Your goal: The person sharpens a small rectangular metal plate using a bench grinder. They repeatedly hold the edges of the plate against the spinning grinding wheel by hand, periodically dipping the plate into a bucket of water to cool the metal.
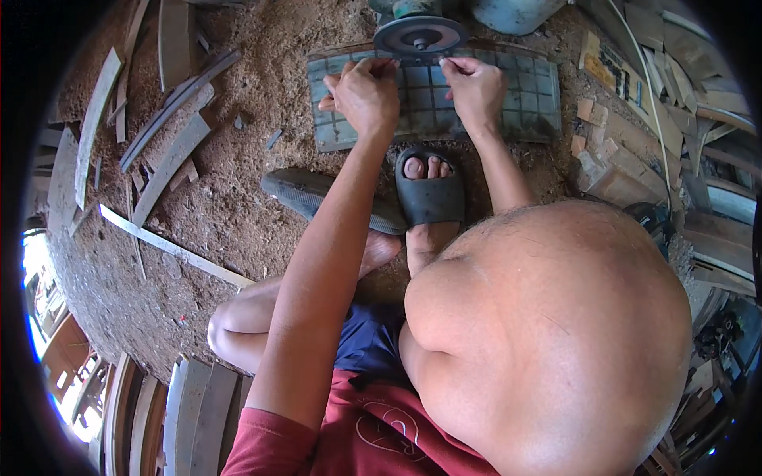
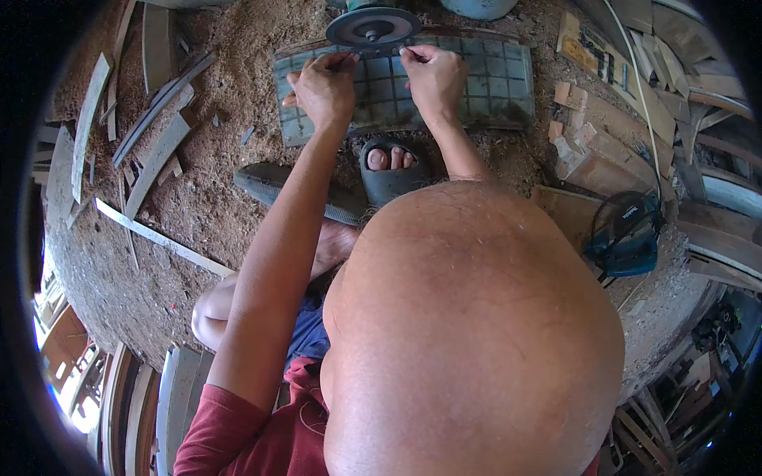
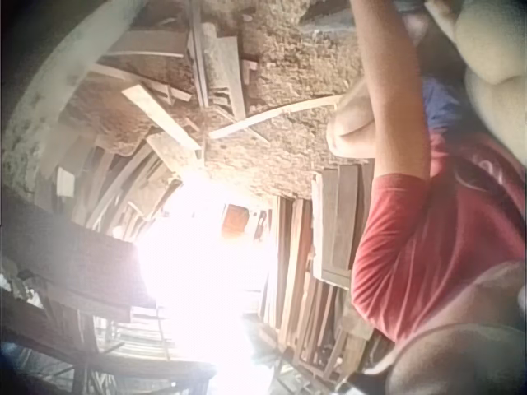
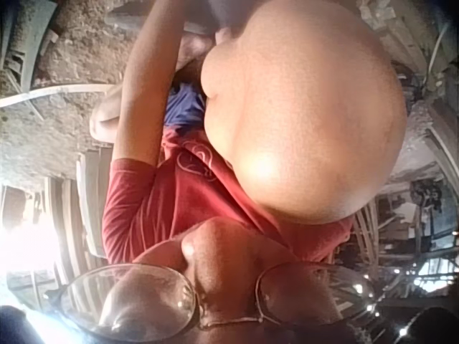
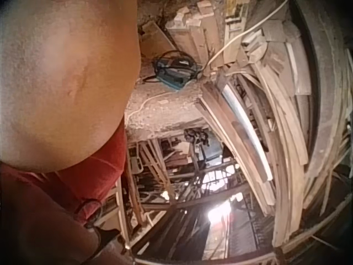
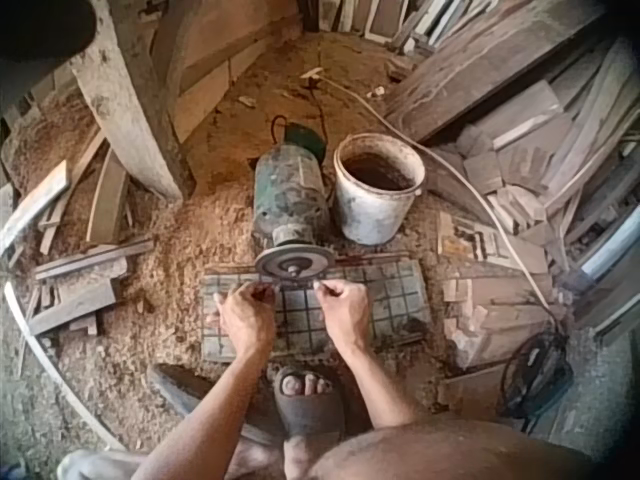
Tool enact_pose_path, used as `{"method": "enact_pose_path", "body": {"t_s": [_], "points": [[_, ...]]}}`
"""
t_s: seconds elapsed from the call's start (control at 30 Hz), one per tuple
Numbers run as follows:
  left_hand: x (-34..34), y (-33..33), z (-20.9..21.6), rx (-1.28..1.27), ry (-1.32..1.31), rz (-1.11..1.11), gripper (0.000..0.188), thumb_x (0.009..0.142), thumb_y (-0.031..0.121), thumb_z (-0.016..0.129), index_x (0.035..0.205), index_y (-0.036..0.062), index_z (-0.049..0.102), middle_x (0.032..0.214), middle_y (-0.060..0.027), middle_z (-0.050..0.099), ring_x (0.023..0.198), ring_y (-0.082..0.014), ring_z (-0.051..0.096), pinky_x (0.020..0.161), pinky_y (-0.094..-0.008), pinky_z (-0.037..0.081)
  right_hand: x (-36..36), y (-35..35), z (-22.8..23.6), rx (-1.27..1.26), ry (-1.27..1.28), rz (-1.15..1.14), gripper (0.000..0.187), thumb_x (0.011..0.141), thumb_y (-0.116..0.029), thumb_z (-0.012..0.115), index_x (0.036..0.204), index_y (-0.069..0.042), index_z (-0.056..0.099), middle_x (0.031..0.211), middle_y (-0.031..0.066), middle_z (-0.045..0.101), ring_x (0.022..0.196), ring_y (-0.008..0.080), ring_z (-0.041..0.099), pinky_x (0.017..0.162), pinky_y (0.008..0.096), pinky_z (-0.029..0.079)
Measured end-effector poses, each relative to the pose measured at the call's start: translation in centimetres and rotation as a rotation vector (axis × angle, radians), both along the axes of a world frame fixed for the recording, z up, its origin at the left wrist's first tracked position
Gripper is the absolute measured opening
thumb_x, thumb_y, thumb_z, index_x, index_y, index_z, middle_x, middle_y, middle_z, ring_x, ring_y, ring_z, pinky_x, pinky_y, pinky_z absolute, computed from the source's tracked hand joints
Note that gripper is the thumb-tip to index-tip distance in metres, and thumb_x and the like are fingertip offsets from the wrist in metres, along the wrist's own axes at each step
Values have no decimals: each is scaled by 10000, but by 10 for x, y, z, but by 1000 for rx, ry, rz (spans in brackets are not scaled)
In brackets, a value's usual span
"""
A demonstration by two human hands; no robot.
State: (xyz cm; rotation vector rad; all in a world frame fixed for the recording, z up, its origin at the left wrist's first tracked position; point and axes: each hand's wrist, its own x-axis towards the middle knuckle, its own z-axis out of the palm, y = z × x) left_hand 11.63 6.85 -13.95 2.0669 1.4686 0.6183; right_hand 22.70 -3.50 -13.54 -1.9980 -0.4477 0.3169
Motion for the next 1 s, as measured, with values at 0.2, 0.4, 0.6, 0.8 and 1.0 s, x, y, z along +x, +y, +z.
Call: {"method": "enact_pose_path", "body": {"t_s": [0.2, 0.4, 0.6, 0.8, 1.0], "points": [[4, -3, 0, -12, 34, 12, 141, 833, 345, 818, 919, 237, 847, 980, -4, 739, 1124, -314, 538, 1039, -586, 300, 3, -3, 1, -33, -13, 3, 210, 918, -202, 783, 968, 1, 807, 691, 105, 754, 506, 149, 696, 499, 284, 520], [7, -7, -1, 26, 55, 26, 136, 829, 358, 818, 905, 250, 848, 988, 13, 744, 1125, -310, 540, 1022, -581, 301, 5, -6, 1, -7, 11, 3, 202, 911, -190, 787, 959, 5, 806, 668, 99, 744, 494, 143, 688, 499, 280, 516], [13, -12, 2, 12, 68, 17, 153, 833, 385, 819, 916, 261, 852, 983, 37, 741, 1145, -300, 523, 994, -561, 304, 11, -10, -2, -45, -59, -9, 199, 909, -190, 788, 941, 6, 808, 664, 96, 743, 496, 142, 691, 499, 272, 518], [17, -16, 2, -36, 44, 34, 147, 835, 369, 822, 930, 261, 854, 993, 29, 740, 1162, -311, 505, 1020, -575, 297, 14, -12, -4, -7, 16, -43, 198, 903, -189, 791, 940, 5, 811, 678, 89, 752, 510, 142, 703, 506, 265, 526], [20, -20, 2, -66, 19, 35, 149, 847, 347, 811, 939, 237, 856, 1035, 6, 744, 1169, -333, 490, 1046, -586, 300, 17, -15, -5, -21, -25, -36, 203, 905, -193, 789, 954, 3, 813, 708, 100, 764, 518, 148, 710, 508, 272, 534]]}}
